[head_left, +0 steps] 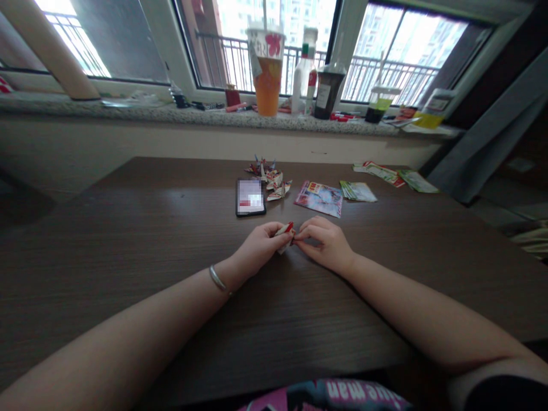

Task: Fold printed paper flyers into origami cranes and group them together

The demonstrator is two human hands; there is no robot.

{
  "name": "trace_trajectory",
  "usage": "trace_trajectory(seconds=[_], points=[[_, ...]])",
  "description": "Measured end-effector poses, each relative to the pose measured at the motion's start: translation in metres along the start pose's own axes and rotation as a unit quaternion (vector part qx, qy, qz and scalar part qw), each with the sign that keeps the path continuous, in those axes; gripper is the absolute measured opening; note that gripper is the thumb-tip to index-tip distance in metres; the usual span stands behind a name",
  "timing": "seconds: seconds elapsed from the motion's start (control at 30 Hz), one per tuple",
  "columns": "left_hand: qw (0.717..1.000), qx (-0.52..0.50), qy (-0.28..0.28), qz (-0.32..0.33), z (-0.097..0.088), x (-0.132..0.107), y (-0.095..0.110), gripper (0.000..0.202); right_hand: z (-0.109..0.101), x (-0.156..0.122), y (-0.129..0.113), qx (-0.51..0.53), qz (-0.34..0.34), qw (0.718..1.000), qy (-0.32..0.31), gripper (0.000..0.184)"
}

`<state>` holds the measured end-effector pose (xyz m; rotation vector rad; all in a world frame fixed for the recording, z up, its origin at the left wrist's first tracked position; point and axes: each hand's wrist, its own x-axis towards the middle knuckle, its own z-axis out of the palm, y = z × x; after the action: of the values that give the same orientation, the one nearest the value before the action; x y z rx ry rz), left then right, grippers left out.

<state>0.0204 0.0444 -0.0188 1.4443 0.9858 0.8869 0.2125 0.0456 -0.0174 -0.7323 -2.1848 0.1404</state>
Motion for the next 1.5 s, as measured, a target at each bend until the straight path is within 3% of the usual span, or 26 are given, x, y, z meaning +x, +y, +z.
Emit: trace_trajectory(seconds=[0.43, 0.57, 0.8, 1.1, 1.2, 1.33, 1.5], points=[[1.000, -0.001, -0.005, 0.012, -0.001, 0.002, -0.003, 0.029, 0.006, -0.001, 0.003, 0.068, 0.114, 0.991, -0.013, 0.011], [1.000, -0.001, 0.005, 0.024, -0.004, 0.003, -0.003, 0.032, 0.004, -0.001, 0.001, 0.072, 0.109, 0.991, 0.003, 0.016], [0.999, -0.023, -0.025, 0.002, -0.003, 0.002, -0.002, 0.034, 0.001, -0.001, 0.000, 0.065, 0.050, 0.997, 0.013, 0.013], [0.999, -0.003, -0.049, -0.009, -0.005, 0.005, -0.008, 0.030, 0.001, 0.002, -0.001, 0.117, 0.086, 0.989, 0.014, 0.006], [0.997, -0.005, -0.069, -0.028, -0.004, 0.005, -0.006, 0.027, 0.006, 0.001, -0.001, 0.178, 0.168, 0.969, 0.011, 0.004], [0.996, -0.022, -0.068, -0.046, -0.002, 0.003, -0.004, 0.026, 0.012, 0.001, 0.000, 0.282, 0.283, 0.916, -0.024, 0.011], [0.993, -0.071, -0.080, -0.054, -0.001, 0.002, -0.003, 0.030, 0.011, 0.005, 0.000, 0.338, 0.324, 0.883, -0.037, 0.020]])
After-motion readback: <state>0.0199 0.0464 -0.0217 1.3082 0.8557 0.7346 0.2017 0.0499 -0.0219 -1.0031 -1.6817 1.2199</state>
